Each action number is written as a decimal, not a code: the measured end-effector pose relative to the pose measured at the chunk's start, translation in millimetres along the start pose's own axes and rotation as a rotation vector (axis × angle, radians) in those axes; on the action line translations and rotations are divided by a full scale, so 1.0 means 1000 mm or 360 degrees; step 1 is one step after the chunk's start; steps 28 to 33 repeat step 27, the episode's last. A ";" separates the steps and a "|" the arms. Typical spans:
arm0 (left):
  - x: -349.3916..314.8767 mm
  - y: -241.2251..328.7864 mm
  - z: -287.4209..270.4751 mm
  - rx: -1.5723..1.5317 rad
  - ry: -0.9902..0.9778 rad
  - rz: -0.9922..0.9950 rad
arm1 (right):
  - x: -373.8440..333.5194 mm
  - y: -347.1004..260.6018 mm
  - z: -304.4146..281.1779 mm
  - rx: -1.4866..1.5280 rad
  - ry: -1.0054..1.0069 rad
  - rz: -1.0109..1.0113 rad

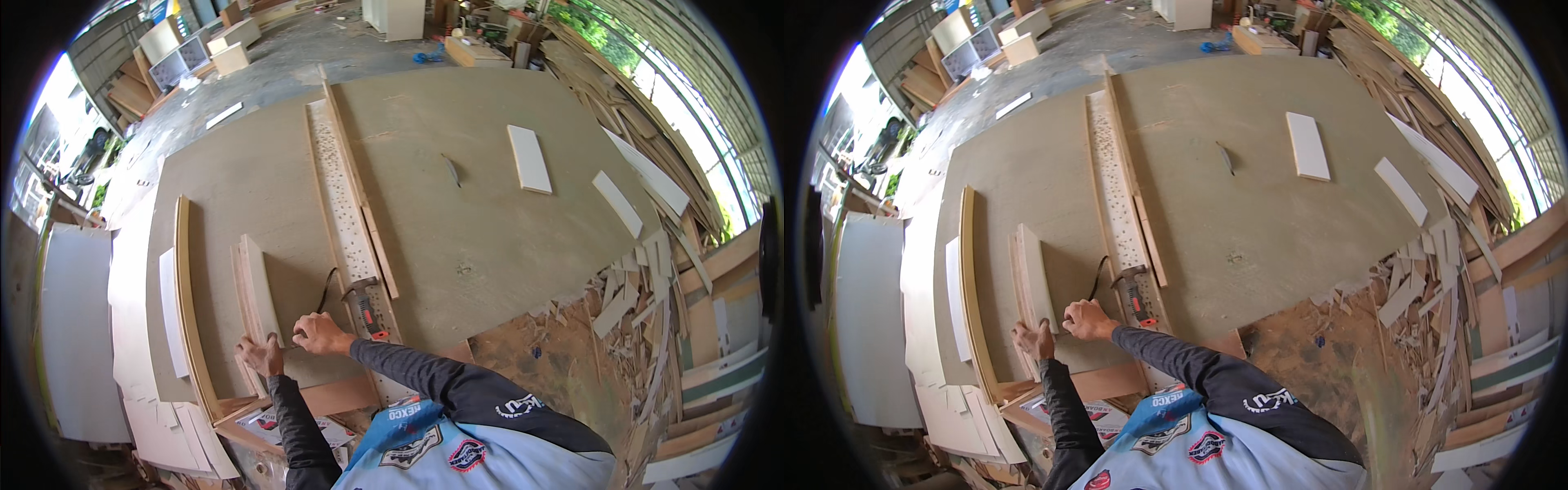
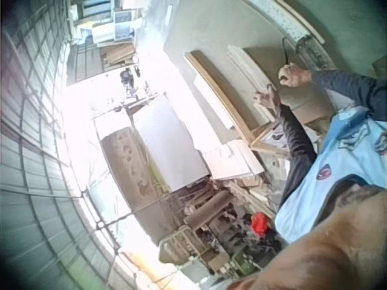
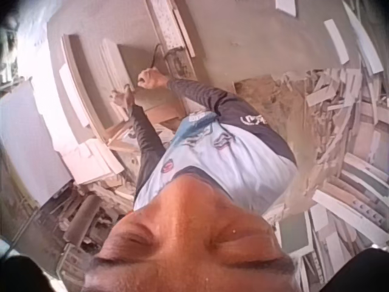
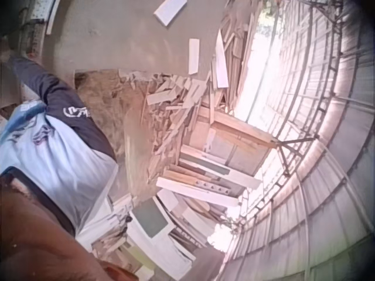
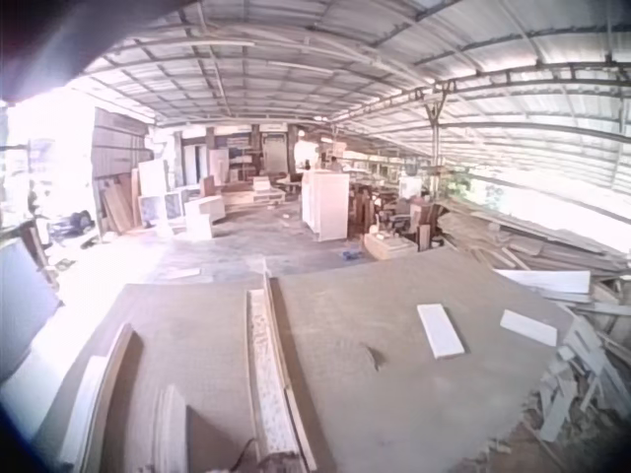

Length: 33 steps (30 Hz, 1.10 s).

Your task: The person measures boards using a tape measure and hammers a guide rail into place. They then arrange several wooden pieces, mark one with a pencil, and gather additional long strips of wood to add to the assembly.

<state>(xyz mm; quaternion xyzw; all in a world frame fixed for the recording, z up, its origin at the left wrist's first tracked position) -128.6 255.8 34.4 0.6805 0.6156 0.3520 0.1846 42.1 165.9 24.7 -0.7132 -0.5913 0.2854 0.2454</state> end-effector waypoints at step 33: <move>-0.022 -0.058 0.084 -0.1474 0.0674 -0.0426 | -0.240 0.147 -0.071 0.0490 0.0632 0.0540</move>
Point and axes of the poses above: each hand's wrist, its own x-axis towards the middle knuckle, its own z-axis out of the palm, y = z × x, the point moved 5 cm from there along x, towards the middle knuckle, and after that the axes turned 12 degrees about -x, right-handed, at the moved point
